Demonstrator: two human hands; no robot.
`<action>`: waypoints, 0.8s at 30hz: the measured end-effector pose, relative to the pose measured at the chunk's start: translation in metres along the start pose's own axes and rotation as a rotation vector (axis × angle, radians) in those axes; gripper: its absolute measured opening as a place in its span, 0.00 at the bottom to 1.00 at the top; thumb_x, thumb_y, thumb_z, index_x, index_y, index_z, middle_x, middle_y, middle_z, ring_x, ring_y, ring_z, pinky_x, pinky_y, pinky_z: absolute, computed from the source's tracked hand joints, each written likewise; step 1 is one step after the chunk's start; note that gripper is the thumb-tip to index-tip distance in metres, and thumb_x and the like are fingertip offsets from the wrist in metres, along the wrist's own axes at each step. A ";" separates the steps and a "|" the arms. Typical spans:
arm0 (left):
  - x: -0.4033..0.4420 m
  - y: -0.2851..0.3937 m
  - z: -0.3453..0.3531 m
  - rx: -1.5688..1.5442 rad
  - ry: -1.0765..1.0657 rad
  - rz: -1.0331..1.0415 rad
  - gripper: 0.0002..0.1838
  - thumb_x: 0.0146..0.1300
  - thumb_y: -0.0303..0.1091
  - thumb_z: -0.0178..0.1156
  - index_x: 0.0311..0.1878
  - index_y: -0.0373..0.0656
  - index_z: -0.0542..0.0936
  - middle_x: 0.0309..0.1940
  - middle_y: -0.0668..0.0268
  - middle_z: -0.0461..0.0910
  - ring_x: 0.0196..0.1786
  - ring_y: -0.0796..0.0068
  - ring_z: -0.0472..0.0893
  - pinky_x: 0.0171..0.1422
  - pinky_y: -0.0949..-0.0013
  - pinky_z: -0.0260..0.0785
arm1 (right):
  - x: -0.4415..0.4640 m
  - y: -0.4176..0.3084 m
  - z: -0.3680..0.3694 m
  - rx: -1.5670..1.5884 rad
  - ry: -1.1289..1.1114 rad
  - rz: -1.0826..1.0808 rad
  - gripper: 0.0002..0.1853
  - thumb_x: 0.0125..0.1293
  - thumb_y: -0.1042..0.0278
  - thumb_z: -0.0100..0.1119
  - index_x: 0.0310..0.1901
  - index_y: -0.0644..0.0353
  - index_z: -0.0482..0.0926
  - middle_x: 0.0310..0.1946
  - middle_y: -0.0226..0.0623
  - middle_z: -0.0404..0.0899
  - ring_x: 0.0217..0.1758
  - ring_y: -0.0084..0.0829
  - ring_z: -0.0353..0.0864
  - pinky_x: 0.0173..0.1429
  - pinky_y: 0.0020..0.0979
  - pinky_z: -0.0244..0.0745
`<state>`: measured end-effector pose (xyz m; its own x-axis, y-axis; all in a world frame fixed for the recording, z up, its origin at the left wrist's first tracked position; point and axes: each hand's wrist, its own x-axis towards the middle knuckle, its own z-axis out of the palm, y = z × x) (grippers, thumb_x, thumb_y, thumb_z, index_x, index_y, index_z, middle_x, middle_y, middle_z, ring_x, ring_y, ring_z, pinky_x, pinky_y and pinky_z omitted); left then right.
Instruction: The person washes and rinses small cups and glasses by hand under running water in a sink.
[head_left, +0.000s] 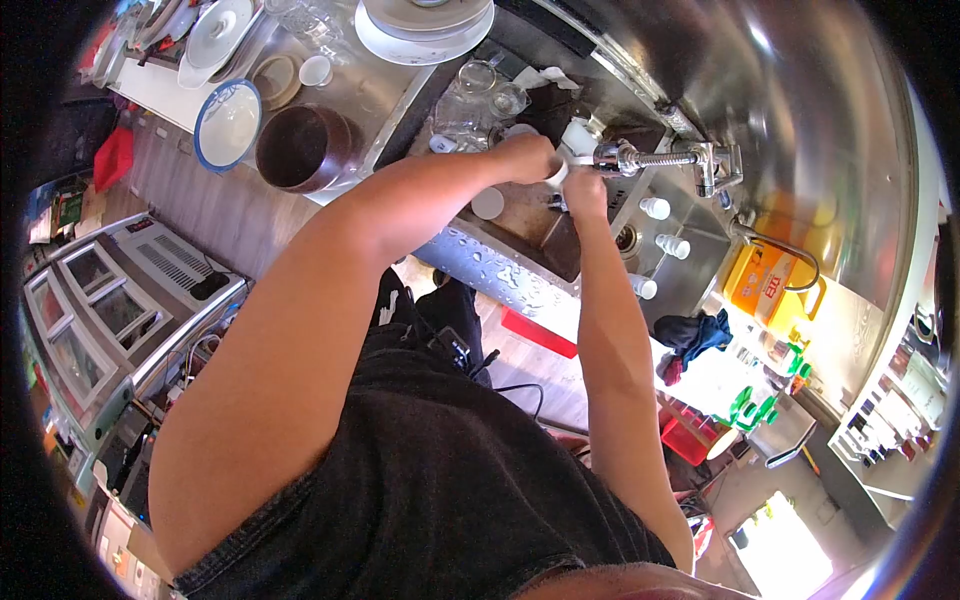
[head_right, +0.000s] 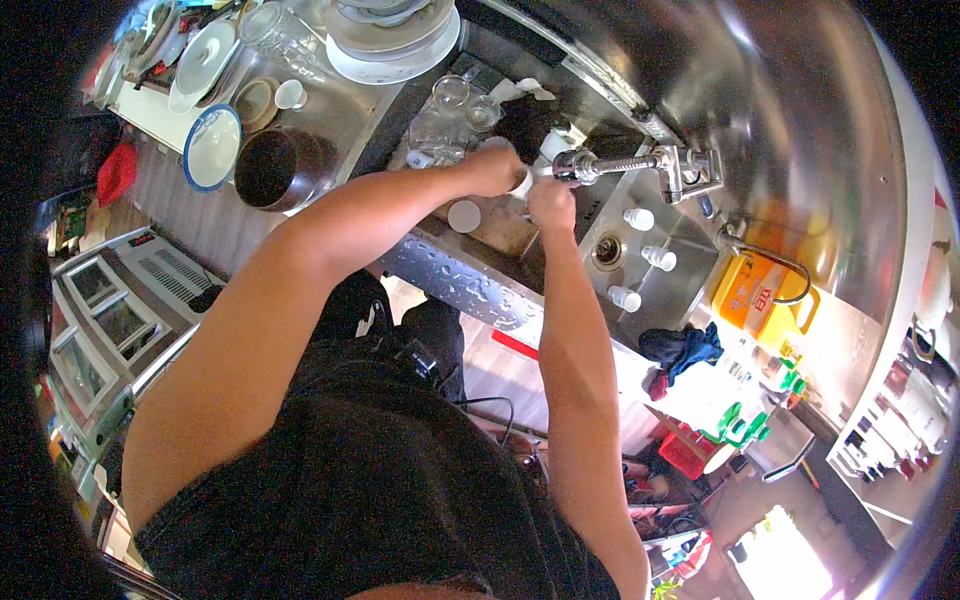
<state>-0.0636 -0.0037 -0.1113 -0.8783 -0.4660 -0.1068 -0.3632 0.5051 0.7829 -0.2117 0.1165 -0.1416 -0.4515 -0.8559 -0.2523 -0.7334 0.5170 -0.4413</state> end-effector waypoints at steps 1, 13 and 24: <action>-0.005 0.007 -0.013 0.039 -0.059 0.037 0.24 0.64 0.48 0.51 0.26 0.35 0.82 0.23 0.49 0.81 0.26 0.66 0.83 0.31 0.58 0.73 | -0.001 -0.001 -0.004 0.003 -0.061 -0.069 0.12 0.63 0.70 0.42 0.32 0.67 0.76 0.22 0.48 0.78 0.30 0.41 0.83 0.32 0.40 0.75; 0.000 0.041 -0.040 -0.036 -0.173 -0.091 0.13 0.58 0.40 0.56 0.37 0.42 0.83 0.29 0.52 0.82 0.33 0.57 0.84 0.37 0.57 0.75 | -0.019 -0.061 -0.060 0.914 -0.138 0.297 0.12 0.66 0.58 0.45 0.27 0.51 0.72 0.13 0.27 0.64 0.11 0.24 0.60 0.16 0.27 0.52; 0.005 0.056 -0.038 -0.544 -0.266 -0.504 0.17 0.63 0.43 0.55 0.28 0.39 0.79 0.18 0.61 0.77 0.23 0.67 0.82 0.25 0.62 0.73 | -0.022 -0.082 -0.064 1.151 -0.061 0.542 0.10 0.67 0.62 0.49 0.29 0.54 0.74 0.14 0.25 0.66 0.14 0.23 0.64 0.16 0.28 0.58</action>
<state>-0.0761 -0.0054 -0.0442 -0.7180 -0.3203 -0.6180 -0.5944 -0.1797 0.7838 -0.1746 0.0936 -0.0445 -0.5076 -0.5545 -0.6594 0.4135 0.5146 -0.7511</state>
